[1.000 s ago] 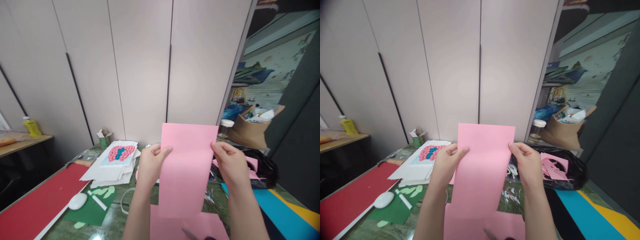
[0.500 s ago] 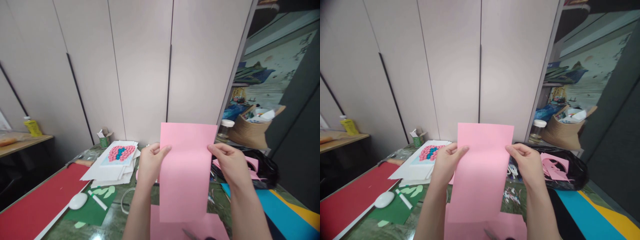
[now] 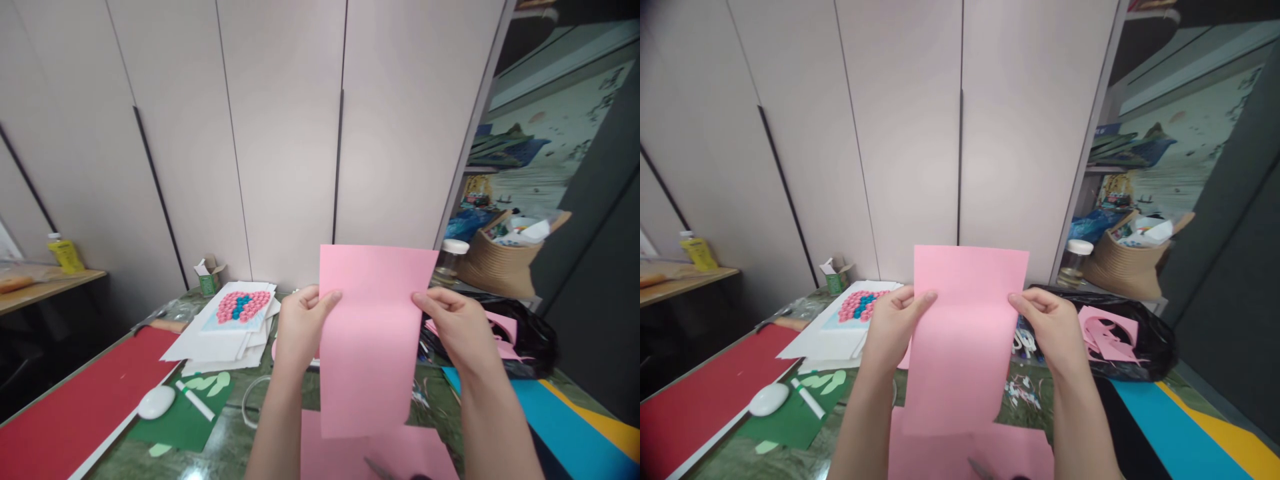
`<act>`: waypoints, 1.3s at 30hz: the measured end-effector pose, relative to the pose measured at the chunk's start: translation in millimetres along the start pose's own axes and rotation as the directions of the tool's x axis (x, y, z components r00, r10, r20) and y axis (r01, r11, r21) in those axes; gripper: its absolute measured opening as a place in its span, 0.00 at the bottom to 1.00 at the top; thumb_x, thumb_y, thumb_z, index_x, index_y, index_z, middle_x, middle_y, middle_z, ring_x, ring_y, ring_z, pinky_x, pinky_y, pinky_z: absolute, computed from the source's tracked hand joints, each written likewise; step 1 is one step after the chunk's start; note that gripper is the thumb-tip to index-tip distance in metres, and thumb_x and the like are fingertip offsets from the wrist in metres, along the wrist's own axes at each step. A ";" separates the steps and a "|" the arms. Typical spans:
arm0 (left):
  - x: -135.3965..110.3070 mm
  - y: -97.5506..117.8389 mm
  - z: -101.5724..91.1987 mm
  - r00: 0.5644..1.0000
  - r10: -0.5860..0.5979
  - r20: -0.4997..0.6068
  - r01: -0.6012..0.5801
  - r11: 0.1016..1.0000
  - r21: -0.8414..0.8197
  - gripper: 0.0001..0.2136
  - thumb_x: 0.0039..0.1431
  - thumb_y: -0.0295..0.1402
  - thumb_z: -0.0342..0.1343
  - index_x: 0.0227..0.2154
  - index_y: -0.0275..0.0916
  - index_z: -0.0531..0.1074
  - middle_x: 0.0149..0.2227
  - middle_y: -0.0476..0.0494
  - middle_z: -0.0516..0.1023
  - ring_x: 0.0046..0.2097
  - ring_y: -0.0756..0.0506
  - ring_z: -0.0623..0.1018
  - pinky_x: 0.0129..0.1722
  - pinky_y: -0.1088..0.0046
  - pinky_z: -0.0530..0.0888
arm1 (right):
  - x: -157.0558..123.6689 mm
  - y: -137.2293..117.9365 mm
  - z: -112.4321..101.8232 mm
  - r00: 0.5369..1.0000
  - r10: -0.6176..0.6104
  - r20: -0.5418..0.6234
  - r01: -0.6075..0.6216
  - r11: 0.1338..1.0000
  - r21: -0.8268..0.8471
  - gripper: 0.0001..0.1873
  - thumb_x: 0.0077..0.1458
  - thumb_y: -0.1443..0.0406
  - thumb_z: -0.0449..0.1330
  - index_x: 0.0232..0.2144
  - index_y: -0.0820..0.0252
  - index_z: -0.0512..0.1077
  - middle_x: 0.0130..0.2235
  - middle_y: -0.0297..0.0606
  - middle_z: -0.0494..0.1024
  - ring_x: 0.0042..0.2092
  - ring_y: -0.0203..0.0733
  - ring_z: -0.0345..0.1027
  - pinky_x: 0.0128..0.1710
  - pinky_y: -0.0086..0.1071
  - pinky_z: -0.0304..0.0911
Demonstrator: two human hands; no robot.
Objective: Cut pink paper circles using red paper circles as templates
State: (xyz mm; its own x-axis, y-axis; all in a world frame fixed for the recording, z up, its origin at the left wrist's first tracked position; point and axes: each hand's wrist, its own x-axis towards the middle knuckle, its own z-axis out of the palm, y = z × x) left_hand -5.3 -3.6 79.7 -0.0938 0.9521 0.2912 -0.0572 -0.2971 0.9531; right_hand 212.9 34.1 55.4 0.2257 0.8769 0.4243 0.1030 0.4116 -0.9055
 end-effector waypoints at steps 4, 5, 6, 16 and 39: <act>0.6 -3.1 0.0 0.999 0.004 -0.034 -0.004 1.000 -0.003 0.14 0.44 0.42 0.58 0.23 0.34 0.72 0.19 0.50 0.71 0.23 0.49 0.70 0.20 0.78 0.63 | 1.6 2.0 -2.3 0.996 -0.015 0.086 0.010 0.998 0.065 0.11 0.40 0.58 0.65 0.23 0.60 0.75 0.25 0.37 0.76 0.28 0.39 0.67 0.28 0.28 0.62; 0.9 -4.3 0.0 0.999 0.005 -0.036 -0.005 1.000 -0.013 0.14 0.44 0.42 0.58 0.24 0.34 0.72 0.19 0.49 0.71 0.23 0.49 0.70 0.21 0.78 0.63 | 2.0 2.2 -3.0 0.993 -0.015 0.115 0.008 0.998 0.061 0.12 0.40 0.57 0.65 0.24 0.61 0.75 0.26 0.37 0.76 0.29 0.39 0.67 0.28 0.29 0.63; 1.3 -5.3 -0.1 0.999 0.008 -0.035 -0.008 1.000 -0.023 0.14 0.44 0.42 0.58 0.24 0.34 0.71 0.20 0.49 0.71 0.24 0.49 0.70 0.21 0.78 0.63 | 2.3 2.4 -3.7 0.991 -0.014 0.136 0.007 0.999 0.047 0.12 0.40 0.57 0.65 0.24 0.61 0.75 0.26 0.38 0.76 0.29 0.40 0.68 0.28 0.29 0.63; 3.3 -8.1 1.2 0.999 0.020 -0.045 -0.022 0.999 -0.038 0.13 0.45 0.42 0.58 0.24 0.34 0.71 0.19 0.50 0.69 0.24 0.49 0.70 0.22 0.77 0.65 | 3.6 5.7 -4.4 0.997 0.000 0.074 0.000 1.000 0.000 0.10 0.39 0.59 0.66 0.21 0.59 0.74 0.23 0.33 0.75 0.26 0.35 0.65 0.27 0.26 0.60; 3.2 -7.3 1.5 0.997 0.032 -0.069 -0.032 0.999 -0.008 0.14 0.46 0.43 0.57 0.24 0.34 0.70 0.21 0.49 0.71 0.24 0.50 0.70 0.22 0.77 0.65 | 1.6 2.3 -4.9 0.970 0.042 0.239 -0.046 0.999 0.011 0.10 0.41 0.58 0.65 0.24 0.59 0.76 0.29 0.37 0.78 0.32 0.41 0.69 0.33 0.30 0.63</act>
State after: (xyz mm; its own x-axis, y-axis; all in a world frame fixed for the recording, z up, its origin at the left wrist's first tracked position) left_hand -3.7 1.8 73.8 -0.1634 0.9350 0.3147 -0.0624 -0.3282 0.9426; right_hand 218.3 35.3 53.9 -0.0081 0.9275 0.3737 0.0817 0.3731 -0.9242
